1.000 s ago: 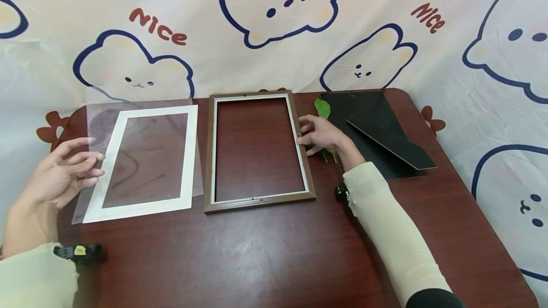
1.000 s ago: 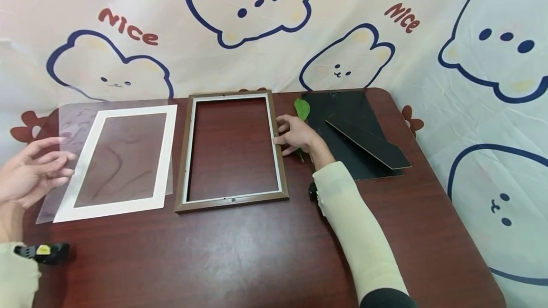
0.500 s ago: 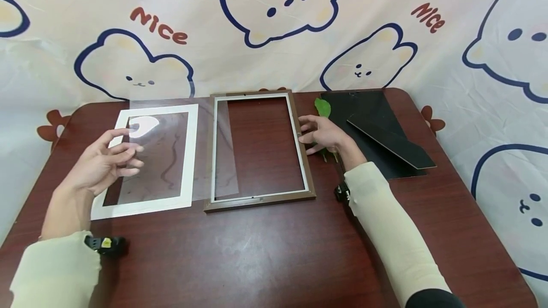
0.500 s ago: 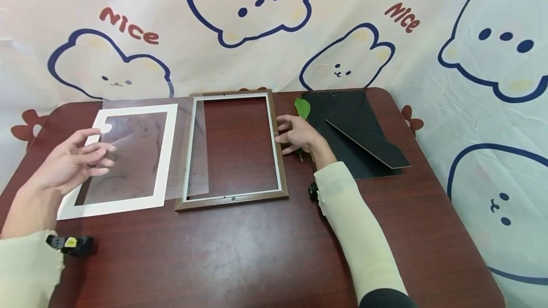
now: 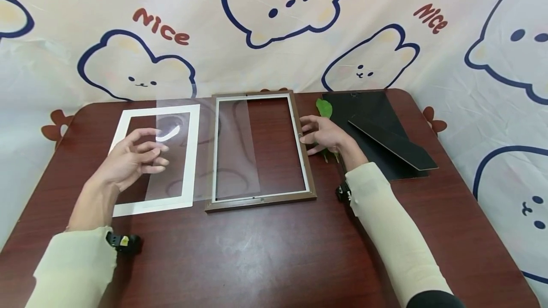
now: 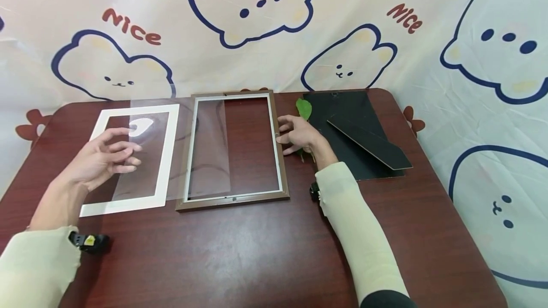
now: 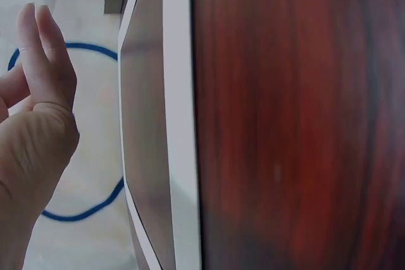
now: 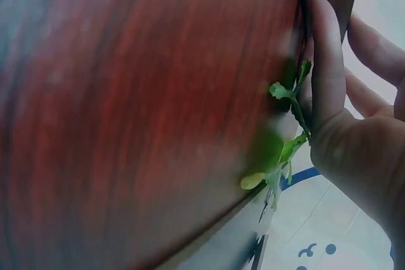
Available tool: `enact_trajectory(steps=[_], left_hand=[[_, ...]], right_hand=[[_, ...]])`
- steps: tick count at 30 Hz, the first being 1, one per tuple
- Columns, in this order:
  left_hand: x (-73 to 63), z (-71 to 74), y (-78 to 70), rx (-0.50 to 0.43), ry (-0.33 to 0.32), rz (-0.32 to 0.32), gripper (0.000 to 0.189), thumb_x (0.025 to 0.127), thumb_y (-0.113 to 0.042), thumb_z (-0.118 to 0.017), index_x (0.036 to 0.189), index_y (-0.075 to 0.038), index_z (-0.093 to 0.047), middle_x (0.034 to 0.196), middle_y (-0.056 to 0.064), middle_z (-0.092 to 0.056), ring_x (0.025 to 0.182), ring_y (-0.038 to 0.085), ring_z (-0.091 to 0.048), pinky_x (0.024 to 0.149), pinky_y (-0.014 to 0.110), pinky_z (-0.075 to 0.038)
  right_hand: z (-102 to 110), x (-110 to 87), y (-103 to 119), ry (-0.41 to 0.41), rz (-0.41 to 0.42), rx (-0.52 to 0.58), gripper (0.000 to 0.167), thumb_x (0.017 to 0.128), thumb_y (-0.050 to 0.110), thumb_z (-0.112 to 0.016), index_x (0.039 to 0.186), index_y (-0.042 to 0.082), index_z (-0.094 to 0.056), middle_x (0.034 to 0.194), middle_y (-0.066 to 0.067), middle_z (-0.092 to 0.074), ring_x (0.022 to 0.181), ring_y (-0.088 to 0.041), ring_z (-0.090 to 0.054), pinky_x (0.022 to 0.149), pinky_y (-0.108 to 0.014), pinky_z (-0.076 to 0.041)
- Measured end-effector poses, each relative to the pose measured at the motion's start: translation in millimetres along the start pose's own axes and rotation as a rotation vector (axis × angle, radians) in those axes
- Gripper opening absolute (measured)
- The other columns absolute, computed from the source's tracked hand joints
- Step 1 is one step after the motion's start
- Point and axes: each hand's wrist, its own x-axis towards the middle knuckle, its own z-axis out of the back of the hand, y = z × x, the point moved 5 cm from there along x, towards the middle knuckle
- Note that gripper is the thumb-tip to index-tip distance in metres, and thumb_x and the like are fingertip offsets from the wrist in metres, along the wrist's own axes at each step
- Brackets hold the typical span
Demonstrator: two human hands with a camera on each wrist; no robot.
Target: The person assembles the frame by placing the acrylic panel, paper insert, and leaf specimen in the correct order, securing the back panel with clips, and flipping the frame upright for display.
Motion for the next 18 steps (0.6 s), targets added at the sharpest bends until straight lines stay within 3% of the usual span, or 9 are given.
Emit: enact_trajectory(steps=[10,18], left_hand=[[13.9,-28.8,3.0,0.039,0.018,0.045,0.044,0.101,0.009,-0.053,0.139,-0.010,-0.041,0.101,0.013,-0.071,0.075,0.024,-0.073,0.069,0.035,-0.063],[24.4,-43.4,7.7,0.103,0.043,0.051,0.043,0.102,0.008,-0.050,0.141,-0.005,-0.037,0.102,0.013,-0.070,0.077,0.023,-0.073,0.072,0.035,-0.063]], right_hand=[[0,-0.7,1,0.006,0.002,0.004,0.070,0.098,-0.005,-0.061,0.159,0.006,-0.028,0.145,-0.025,-0.037,0.117,-0.039,-0.056,0.079,-0.044,-0.062],[1,0.1,0,0.008,-0.002,-0.007,0.071,0.098,-0.005,-0.061,0.159,0.007,-0.028,0.145,-0.025,-0.037,0.117,-0.040,-0.057,0.079,-0.045,-0.062]])
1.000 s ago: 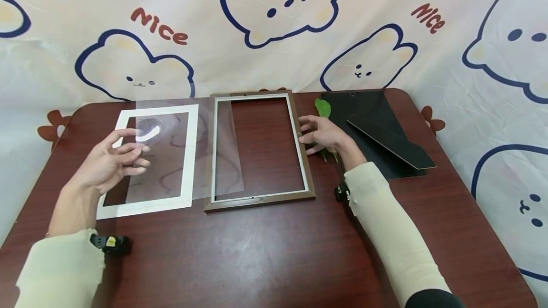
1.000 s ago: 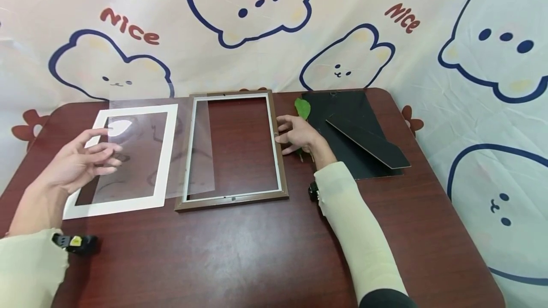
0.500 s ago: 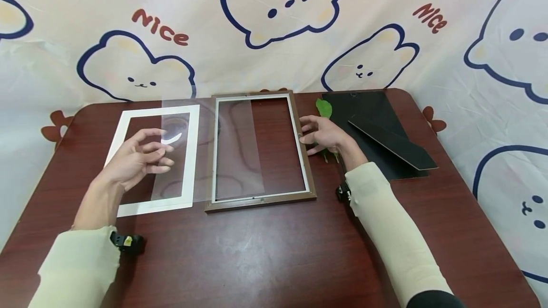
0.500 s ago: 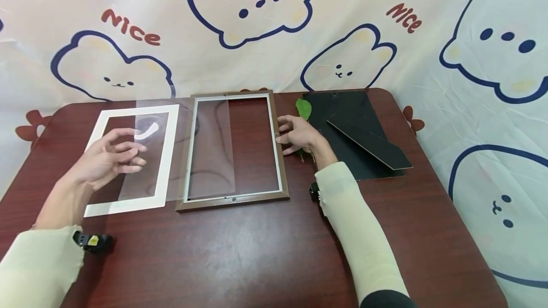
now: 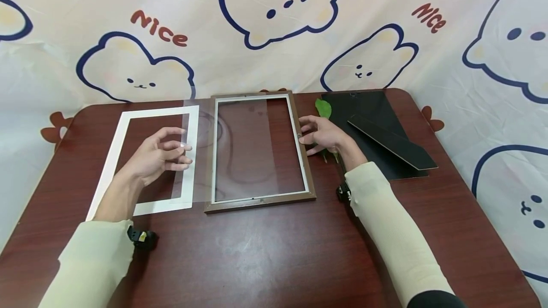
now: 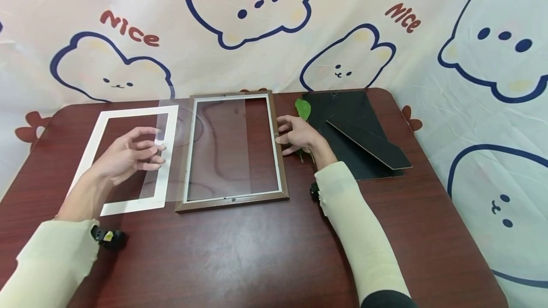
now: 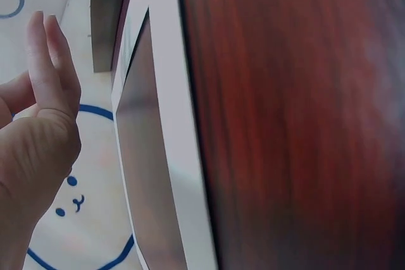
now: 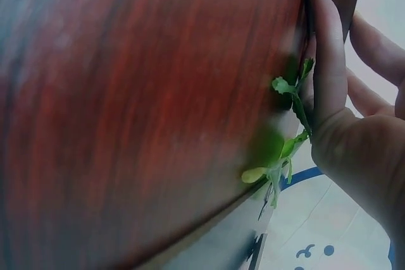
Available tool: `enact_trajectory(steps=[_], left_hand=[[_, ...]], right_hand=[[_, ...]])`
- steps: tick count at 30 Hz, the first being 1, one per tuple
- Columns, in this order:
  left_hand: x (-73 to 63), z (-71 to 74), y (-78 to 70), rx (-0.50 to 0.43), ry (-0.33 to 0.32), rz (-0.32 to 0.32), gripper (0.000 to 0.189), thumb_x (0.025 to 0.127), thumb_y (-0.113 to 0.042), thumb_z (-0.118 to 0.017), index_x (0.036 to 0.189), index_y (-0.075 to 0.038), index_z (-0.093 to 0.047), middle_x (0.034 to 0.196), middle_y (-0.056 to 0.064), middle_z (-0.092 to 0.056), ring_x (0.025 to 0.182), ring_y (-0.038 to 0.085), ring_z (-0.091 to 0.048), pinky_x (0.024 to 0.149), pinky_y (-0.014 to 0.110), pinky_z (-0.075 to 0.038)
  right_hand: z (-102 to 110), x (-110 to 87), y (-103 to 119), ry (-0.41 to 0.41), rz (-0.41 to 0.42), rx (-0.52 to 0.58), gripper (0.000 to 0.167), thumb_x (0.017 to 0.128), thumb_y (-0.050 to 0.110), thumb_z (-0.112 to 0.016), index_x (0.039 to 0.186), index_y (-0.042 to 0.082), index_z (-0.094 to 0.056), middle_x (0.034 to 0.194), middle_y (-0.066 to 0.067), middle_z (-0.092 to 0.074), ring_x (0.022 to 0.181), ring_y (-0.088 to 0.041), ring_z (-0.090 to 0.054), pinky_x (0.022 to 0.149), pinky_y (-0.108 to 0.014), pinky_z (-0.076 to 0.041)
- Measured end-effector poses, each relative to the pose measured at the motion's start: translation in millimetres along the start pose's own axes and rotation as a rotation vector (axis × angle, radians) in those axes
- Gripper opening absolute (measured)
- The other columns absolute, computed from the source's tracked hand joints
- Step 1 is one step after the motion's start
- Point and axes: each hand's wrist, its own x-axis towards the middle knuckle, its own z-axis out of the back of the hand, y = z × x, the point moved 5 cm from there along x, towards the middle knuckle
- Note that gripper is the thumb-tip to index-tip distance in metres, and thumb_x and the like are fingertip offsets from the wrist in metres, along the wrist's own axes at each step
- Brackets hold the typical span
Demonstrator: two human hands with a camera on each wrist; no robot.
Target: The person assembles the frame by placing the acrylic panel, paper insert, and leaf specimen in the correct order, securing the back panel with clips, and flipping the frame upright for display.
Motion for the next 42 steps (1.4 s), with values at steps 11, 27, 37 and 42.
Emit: enact_trajectory(steps=[11,27,37,42], left_hand=[[13.0,-19.2,2.4,0.052,0.024,0.046,0.042,0.104,0.006,-0.048,0.142,-0.003,-0.034,0.105,0.015,-0.065,0.080,0.024,-0.072,0.074,0.036,-0.063],[31.0,-38.9,-0.5,0.132,0.036,0.083,0.048,0.105,0.006,-0.042,0.150,-0.002,-0.027,0.117,0.021,-0.054,0.083,0.021,-0.072,0.080,0.037,-0.062],[37.3,-45.6,1.6,0.080,0.046,0.079,0.049,0.104,0.007,-0.045,0.148,0.003,-0.025,0.118,0.023,-0.060,0.081,0.022,-0.073,0.078,0.036,-0.062],[38.6,-47.0,2.1,0.056,0.039,0.086,0.049,0.104,0.008,-0.046,0.148,0.002,-0.025,0.117,0.023,-0.060,0.081,0.023,-0.073,0.078,0.036,-0.062]], right_hand=[[2,2.8,-2,-0.004,0.000,-0.013,0.070,0.098,-0.004,-0.062,0.158,0.008,-0.029,0.144,-0.023,-0.038,0.116,-0.039,-0.057,0.079,-0.046,-0.062],[1,3.3,1,-0.009,0.004,-0.012,0.069,0.098,-0.005,-0.061,0.158,0.008,-0.030,0.141,-0.023,-0.040,0.111,-0.038,-0.060,0.078,-0.046,-0.062],[0,3.1,-2,-0.010,-0.002,-0.004,0.069,0.098,-0.006,-0.061,0.158,0.008,-0.031,0.139,-0.022,-0.042,0.109,-0.037,-0.061,0.077,-0.046,-0.062],[0,2.8,-2,-0.010,-0.002,-0.006,0.068,0.098,-0.006,-0.061,0.158,0.008,-0.030,0.139,-0.022,-0.042,0.109,-0.037,-0.062,0.077,-0.046,-0.062]])
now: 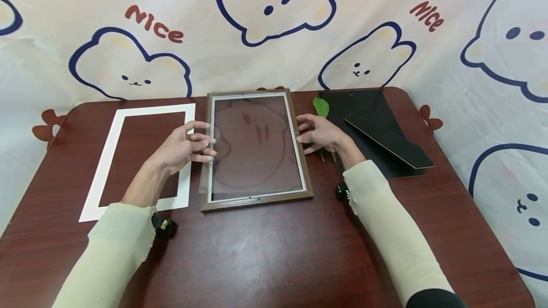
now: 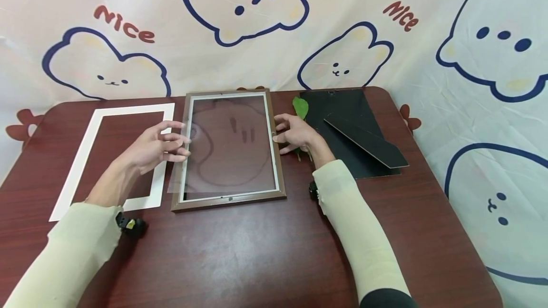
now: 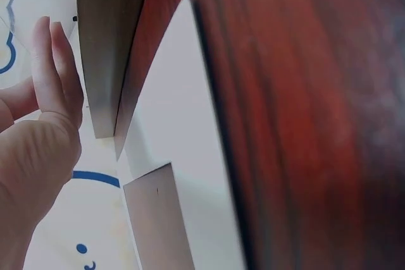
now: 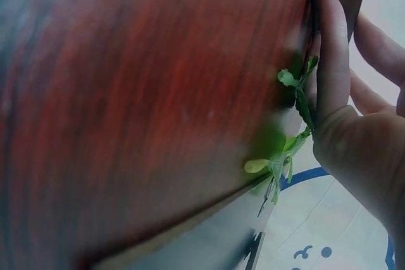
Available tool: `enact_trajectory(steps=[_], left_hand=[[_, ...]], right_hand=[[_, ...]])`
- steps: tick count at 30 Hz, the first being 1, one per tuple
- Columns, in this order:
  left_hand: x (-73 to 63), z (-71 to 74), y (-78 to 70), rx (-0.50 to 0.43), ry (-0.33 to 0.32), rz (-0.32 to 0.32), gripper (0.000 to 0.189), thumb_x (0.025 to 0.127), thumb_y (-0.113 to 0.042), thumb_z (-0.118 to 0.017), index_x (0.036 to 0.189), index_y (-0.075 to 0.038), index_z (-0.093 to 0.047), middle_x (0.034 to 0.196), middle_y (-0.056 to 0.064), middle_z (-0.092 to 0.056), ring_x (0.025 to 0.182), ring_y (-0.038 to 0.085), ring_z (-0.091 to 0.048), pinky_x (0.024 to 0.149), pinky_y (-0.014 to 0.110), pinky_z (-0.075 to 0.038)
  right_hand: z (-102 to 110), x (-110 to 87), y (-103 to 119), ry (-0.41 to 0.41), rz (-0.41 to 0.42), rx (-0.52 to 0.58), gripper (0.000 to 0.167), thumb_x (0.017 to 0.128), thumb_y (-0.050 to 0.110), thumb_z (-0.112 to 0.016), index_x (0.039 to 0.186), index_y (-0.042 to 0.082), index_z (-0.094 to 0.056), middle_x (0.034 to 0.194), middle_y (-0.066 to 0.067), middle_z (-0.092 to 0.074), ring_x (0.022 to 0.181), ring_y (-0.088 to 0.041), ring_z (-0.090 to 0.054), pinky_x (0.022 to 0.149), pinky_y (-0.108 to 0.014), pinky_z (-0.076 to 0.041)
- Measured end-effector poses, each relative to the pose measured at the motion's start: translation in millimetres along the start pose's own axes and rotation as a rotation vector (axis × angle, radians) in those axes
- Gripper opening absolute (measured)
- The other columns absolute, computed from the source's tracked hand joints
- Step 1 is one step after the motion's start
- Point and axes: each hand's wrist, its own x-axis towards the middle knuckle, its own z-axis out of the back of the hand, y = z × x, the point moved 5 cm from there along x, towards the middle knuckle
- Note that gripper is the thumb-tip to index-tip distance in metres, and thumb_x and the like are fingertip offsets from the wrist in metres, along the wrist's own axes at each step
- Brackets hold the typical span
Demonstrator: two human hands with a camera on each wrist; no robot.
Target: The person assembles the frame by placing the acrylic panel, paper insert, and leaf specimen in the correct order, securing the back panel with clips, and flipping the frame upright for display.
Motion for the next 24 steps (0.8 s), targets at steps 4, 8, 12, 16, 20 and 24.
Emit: enact_trajectory(steps=[4,8,12,16,20,24], left_hand=[[0.0,0.4,0.2,-0.007,-0.004,0.005,0.048,0.104,0.008,-0.045,0.147,0.002,-0.025,0.115,0.022,-0.061,0.081,0.023,-0.073,0.077,0.037,-0.062],[1.0,-0.6,1.0,-0.014,0.006,0.006,0.048,0.104,0.008,-0.045,0.147,0.002,-0.025,0.115,0.022,-0.060,0.081,0.023,-0.073,0.078,0.038,-0.062],[2.4,-2.6,1.7,-0.013,0.017,0.001,0.048,0.104,0.008,-0.045,0.146,0.001,-0.024,0.116,0.022,-0.059,0.082,0.024,-0.073,0.078,0.038,-0.062],[2.8,-3.1,1.8,-0.020,0.024,-0.007,0.047,0.103,0.008,-0.046,0.145,0.002,-0.025,0.116,0.022,-0.059,0.082,0.024,-0.073,0.079,0.039,-0.062],[2.3,-4.3,1.4,-0.012,0.021,0.001,0.046,0.104,0.008,-0.045,0.145,0.001,-0.026,0.115,0.021,-0.060,0.082,0.024,-0.073,0.078,0.038,-0.062],[2.8,-7.2,1.1,0.000,0.023,0.018,0.047,0.105,0.006,-0.043,0.147,0.001,-0.024,0.117,0.021,-0.056,0.083,0.023,-0.073,0.080,0.039,-0.062]], right_hand=[[0.1,0.0,0.3,0.002,0.001,0.000,0.069,0.098,-0.006,-0.061,0.158,0.007,-0.030,0.139,-0.023,-0.042,0.109,-0.037,-0.061,0.078,-0.046,-0.062],[0.0,-0.3,0.6,0.004,0.005,0.000,0.068,0.098,-0.005,-0.061,0.157,0.007,-0.031,0.139,-0.023,-0.041,0.109,-0.037,-0.061,0.078,-0.046,-0.062],[0.6,-0.2,0.0,0.006,0.007,0.002,0.068,0.098,-0.005,-0.061,0.157,0.007,-0.030,0.139,-0.024,-0.041,0.109,-0.036,-0.061,0.078,-0.046,-0.062],[1.5,-0.1,-0.8,0.006,0.006,0.002,0.068,0.098,-0.005,-0.061,0.158,0.007,-0.030,0.140,-0.024,-0.040,0.108,-0.036,-0.061,0.078,-0.045,-0.062],[1.0,-0.2,-0.8,0.010,0.003,0.002,0.068,0.098,-0.005,-0.061,0.158,0.007,-0.029,0.140,-0.024,-0.040,0.109,-0.036,-0.060,0.079,-0.045,-0.062],[0.6,-0.3,-0.4,0.010,0.003,0.000,0.068,0.098,-0.005,-0.061,0.158,0.007,-0.029,0.141,-0.024,-0.039,0.111,-0.037,-0.060,0.079,-0.045,-0.062]])
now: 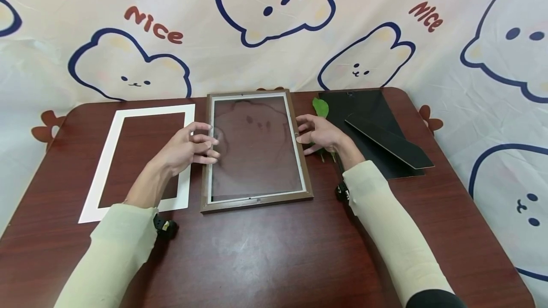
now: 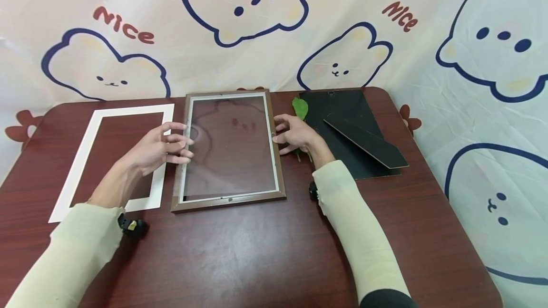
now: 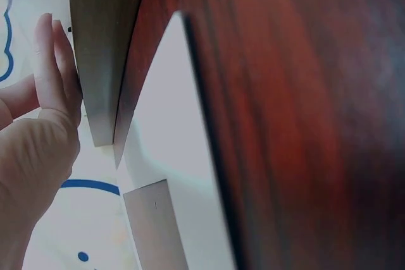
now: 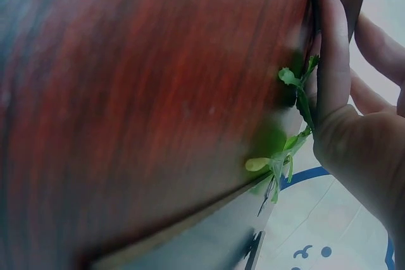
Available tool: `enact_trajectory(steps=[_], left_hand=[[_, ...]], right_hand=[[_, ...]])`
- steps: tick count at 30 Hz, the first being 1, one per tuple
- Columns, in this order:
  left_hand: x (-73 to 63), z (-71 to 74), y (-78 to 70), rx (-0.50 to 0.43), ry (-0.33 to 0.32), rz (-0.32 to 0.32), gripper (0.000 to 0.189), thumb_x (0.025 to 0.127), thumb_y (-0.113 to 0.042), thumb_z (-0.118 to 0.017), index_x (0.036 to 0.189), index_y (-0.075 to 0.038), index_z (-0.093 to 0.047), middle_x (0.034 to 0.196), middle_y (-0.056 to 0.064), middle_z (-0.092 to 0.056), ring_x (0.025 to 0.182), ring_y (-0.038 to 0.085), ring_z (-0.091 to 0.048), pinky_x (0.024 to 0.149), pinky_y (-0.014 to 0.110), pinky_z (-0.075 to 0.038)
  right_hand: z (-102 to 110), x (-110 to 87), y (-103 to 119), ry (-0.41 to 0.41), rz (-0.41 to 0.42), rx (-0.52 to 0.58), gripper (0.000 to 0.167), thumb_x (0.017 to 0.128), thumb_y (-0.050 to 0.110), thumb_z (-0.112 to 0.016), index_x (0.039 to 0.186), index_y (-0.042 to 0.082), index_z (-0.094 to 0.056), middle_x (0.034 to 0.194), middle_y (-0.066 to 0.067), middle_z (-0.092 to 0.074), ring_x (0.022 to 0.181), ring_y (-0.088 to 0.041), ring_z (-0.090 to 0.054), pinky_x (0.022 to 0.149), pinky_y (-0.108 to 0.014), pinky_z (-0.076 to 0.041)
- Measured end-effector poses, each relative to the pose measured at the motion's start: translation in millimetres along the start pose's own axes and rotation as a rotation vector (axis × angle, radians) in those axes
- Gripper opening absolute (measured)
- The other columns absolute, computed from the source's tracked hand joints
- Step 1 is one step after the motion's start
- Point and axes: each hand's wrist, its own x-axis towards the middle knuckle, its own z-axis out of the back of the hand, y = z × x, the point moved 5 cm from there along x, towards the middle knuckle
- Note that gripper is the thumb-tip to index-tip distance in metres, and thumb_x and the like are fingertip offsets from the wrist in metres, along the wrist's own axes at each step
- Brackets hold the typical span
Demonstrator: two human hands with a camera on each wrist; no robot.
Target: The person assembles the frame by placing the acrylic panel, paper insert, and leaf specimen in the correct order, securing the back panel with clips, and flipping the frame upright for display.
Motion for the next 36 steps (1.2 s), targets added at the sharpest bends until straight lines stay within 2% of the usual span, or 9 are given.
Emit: enact_trajectory(steps=[7,15,20,25,30,36], left_hand=[[1.4,-1.9,1.3,0.019,0.001,0.028,0.051,0.106,0.006,-0.042,0.151,0.003,-0.019,0.120,0.021,-0.051,0.083,0.022,-0.073,0.081,0.041,-0.062],[-1.0,-1.9,0.4,0.108,-0.023,0.031,0.054,0.105,0.004,-0.045,0.153,0.003,-0.020,0.123,0.025,-0.048,0.085,0.021,-0.073,0.081,0.040,-0.061],[-2.7,0.0,-2.0,0.231,-0.070,0.028,0.056,0.103,0.000,-0.055,0.153,0.003,-0.029,0.115,0.026,-0.056,0.085,0.022,-0.074,0.078,0.039,-0.062],[-4.3,1.4,-4.2,0.346,-0.126,0.037,0.061,0.101,-0.001,-0.061,0.155,0.004,-0.033,0.103,0.021,-0.061,0.076,0.017,-0.072,0.073,0.035,-0.063],[-4.2,0.3,-5.8,0.383,-0.159,0.042,0.062,0.100,-0.003,-0.063,0.155,0.002,-0.036,0.097,0.017,-0.061,0.074,0.014,-0.065,0.072,0.032,-0.063],[-2.7,0.4,-5.2,0.382,-0.217,0.017,0.056,0.097,-0.002,-0.068,0.148,0.006,-0.046,0.091,0.012,-0.060,0.078,0.014,-0.061,0.072,0.031,-0.062]], right_hand=[[0.7,0.7,-0.4,-0.001,0.003,-0.003,0.068,0.098,-0.004,-0.061,0.158,0.007,-0.030,0.141,-0.024,-0.040,0.111,-0.038,-0.059,0.079,-0.046,-0.062],[0.5,1.4,-0.8,-0.002,0.002,-0.002,0.068,0.098,-0.005,-0.061,0.158,0.007,-0.030,0.140,-0.024,-0.040,0.110,-0.037,-0.061,0.078,-0.045,-0.062],[0.4,1.4,-0.9,-0.005,0.000,-0.007,0.068,0.098,-0.004,-0.061,0.158,0.007,-0.029,0.141,-0.024,-0.039,0.111,-0.037,-0.060,0.078,-0.045,-0.062],[-0.5,2.8,-1.7,-0.003,0.001,-0.002,0.069,0.098,-0.004,-0.061,0.158,0.008,-0.029,0.142,-0.024,-0.039,0.112,-0.038,-0.059,0.079,-0.046,-0.062],[-0.3,2.7,-1.3,-0.014,-0.002,0.004,0.069,0.098,-0.004,-0.062,0.158,0.008,-0.030,0.141,-0.023,-0.040,0.112,-0.038,-0.060,0.078,-0.046,-0.062],[0.9,1.8,-1.3,-0.015,0.000,-0.001,0.070,0.098,-0.004,-0.062,0.158,0.008,-0.029,0.142,-0.023,-0.040,0.112,-0.039,-0.059,0.078,-0.046,-0.062]])
